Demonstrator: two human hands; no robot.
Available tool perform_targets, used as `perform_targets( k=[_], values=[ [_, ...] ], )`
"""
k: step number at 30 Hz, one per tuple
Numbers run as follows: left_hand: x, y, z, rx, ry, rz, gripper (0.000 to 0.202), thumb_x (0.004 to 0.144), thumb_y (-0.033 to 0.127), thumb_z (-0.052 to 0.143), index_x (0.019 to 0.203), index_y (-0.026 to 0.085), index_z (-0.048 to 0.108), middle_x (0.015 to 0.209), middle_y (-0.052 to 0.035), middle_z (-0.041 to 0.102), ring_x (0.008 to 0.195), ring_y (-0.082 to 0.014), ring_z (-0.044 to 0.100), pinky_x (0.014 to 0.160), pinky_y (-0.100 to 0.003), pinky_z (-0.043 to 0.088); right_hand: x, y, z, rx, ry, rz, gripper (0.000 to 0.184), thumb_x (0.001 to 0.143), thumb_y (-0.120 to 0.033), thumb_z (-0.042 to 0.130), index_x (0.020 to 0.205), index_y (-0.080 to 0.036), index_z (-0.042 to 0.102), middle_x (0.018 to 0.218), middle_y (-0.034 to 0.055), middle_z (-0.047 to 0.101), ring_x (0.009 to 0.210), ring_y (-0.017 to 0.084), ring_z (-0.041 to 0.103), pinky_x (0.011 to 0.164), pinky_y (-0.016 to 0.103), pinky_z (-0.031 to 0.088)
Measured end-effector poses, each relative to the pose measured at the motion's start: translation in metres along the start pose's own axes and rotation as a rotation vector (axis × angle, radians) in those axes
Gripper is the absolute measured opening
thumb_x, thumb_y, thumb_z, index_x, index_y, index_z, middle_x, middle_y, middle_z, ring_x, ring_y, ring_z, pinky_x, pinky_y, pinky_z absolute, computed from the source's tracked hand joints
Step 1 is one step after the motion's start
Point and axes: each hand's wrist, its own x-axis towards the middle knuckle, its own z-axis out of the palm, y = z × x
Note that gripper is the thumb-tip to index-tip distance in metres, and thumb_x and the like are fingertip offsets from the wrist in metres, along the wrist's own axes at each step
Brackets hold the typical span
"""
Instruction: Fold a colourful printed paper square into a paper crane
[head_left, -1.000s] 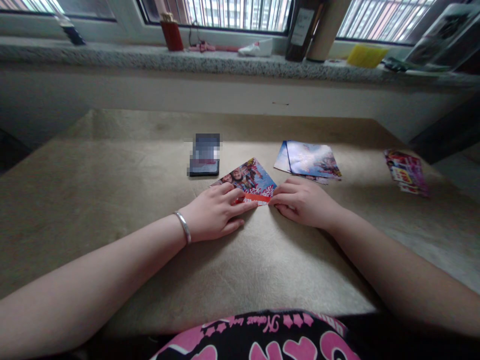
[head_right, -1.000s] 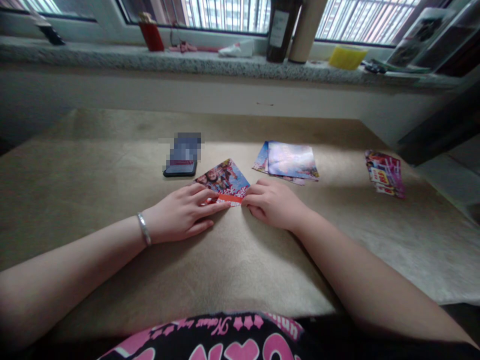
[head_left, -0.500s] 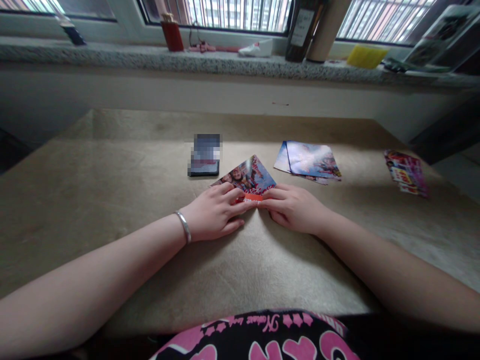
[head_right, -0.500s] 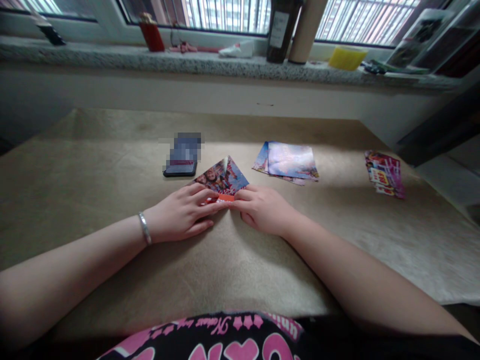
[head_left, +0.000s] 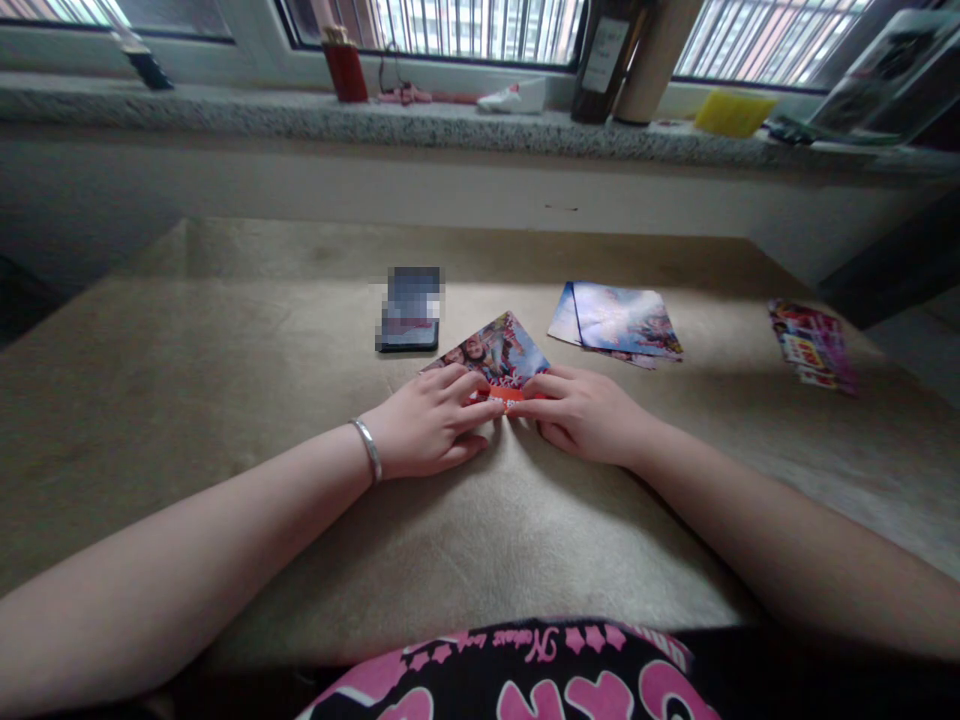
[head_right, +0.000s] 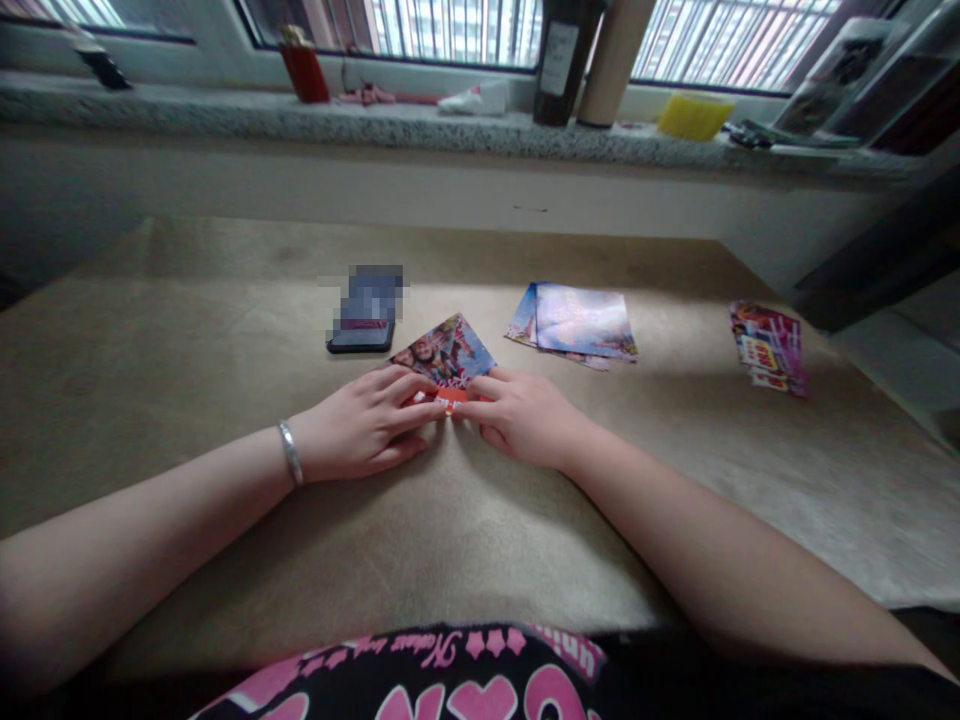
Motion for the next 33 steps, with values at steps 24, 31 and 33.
perform_targets(
  k=[24, 31, 33],
  values=[
    [0.000, -0.006, -0.002, -0.046, -0.070, 0.022, 0.047, 0.080, 0.028, 0.052, 0.128, 0.026, 0.050, 0.128, -0.0094, 0.048, 0.115, -0.0281, 0.045, 0.102, -0.046, 0.036, 0.000, -0.003, -0.001, -0.045, -0.047, 0.013, 0.036, 0.089, -0.020, 0.045, 0.121, -0.026, 0.061, 0.096, 0.0065, 0.062, 0.084, 0.019, 0.048, 0.068, 0.030, 0.038],
    [-0.002, -0.013, -0.007, -0.114, -0.078, 0.072, 0.044, 0.077, 0.019, 0.052, 0.121, 0.024, 0.054, 0.129, -0.0079, 0.050, 0.116, -0.0268, 0.046, 0.102, -0.045, 0.037, -0.003, -0.003, 0.000, -0.058, -0.042, 0.015, 0.034, 0.089, -0.021, 0.045, 0.118, -0.025, 0.062, 0.098, 0.0066, 0.062, 0.085, 0.019, 0.049, 0.067, 0.030, 0.038],
    [-0.002, -0.015, -0.008, -0.133, -0.071, 0.097, 0.040, 0.077, 0.017, 0.051, 0.117, 0.022, 0.056, 0.128, -0.0082, 0.051, 0.115, -0.0262, 0.046, 0.102, -0.044, 0.038, -0.004, -0.002, 0.000, -0.053, -0.035, 0.015, 0.034, 0.089, -0.020, 0.045, 0.118, -0.025, 0.062, 0.098, 0.0068, 0.063, 0.085, 0.019, 0.049, 0.068, 0.030, 0.038]
  ],
)
